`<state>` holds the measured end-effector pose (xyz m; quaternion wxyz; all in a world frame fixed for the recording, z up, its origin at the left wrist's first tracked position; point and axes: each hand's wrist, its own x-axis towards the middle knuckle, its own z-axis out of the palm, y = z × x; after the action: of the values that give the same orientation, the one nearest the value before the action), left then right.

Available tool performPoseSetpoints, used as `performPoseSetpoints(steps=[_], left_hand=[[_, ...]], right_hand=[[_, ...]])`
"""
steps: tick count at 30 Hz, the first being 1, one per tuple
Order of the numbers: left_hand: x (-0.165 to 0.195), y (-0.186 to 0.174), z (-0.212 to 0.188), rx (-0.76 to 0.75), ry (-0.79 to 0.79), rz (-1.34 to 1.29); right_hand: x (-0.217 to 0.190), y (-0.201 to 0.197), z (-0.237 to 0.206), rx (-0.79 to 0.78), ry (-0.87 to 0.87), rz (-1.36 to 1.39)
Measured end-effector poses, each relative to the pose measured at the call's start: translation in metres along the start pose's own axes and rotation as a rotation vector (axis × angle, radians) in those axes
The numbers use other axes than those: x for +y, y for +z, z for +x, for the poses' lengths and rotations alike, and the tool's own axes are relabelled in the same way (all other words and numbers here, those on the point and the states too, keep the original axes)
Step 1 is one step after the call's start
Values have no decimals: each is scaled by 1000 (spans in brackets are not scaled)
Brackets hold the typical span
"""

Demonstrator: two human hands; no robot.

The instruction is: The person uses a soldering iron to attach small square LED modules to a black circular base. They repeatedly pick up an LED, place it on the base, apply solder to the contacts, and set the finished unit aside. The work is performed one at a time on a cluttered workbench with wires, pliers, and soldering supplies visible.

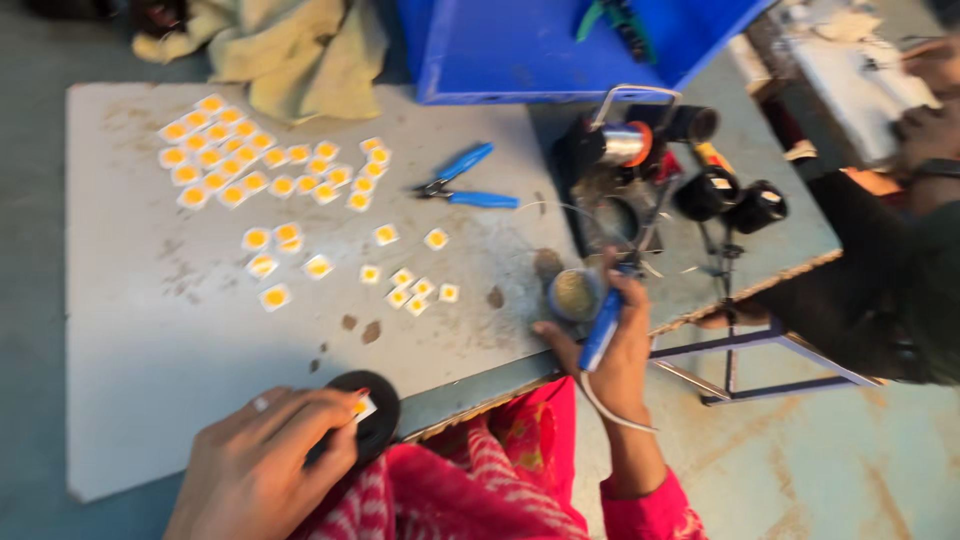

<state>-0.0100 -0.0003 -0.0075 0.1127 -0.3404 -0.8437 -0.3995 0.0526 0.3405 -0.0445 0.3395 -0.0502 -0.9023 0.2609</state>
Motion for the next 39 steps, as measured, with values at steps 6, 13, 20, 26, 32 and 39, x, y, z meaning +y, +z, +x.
performPoseSetpoints(steps=[6, 13, 20, 26, 32, 39], left_hand=[[1, 0, -5, 19, 30, 6], [6, -7, -5, 16, 58, 24], [6, -10, -4, 15, 63, 5], [-1, -8, -11, 62, 82, -4], [-5, -9, -14, 54, 61, -73], [-4, -12, -12, 44, -7, -163]], right_hand=[[-1, 18, -1, 48, 80, 180], [-61, 17, -3, -250, -86, 648], [-106, 36, 3, -455, -142, 781], [-112, 44, -3, -551, -239, 818], [-112, 41, -2, -618, -295, 852], [-113, 40, -1, -637, -362, 769]])
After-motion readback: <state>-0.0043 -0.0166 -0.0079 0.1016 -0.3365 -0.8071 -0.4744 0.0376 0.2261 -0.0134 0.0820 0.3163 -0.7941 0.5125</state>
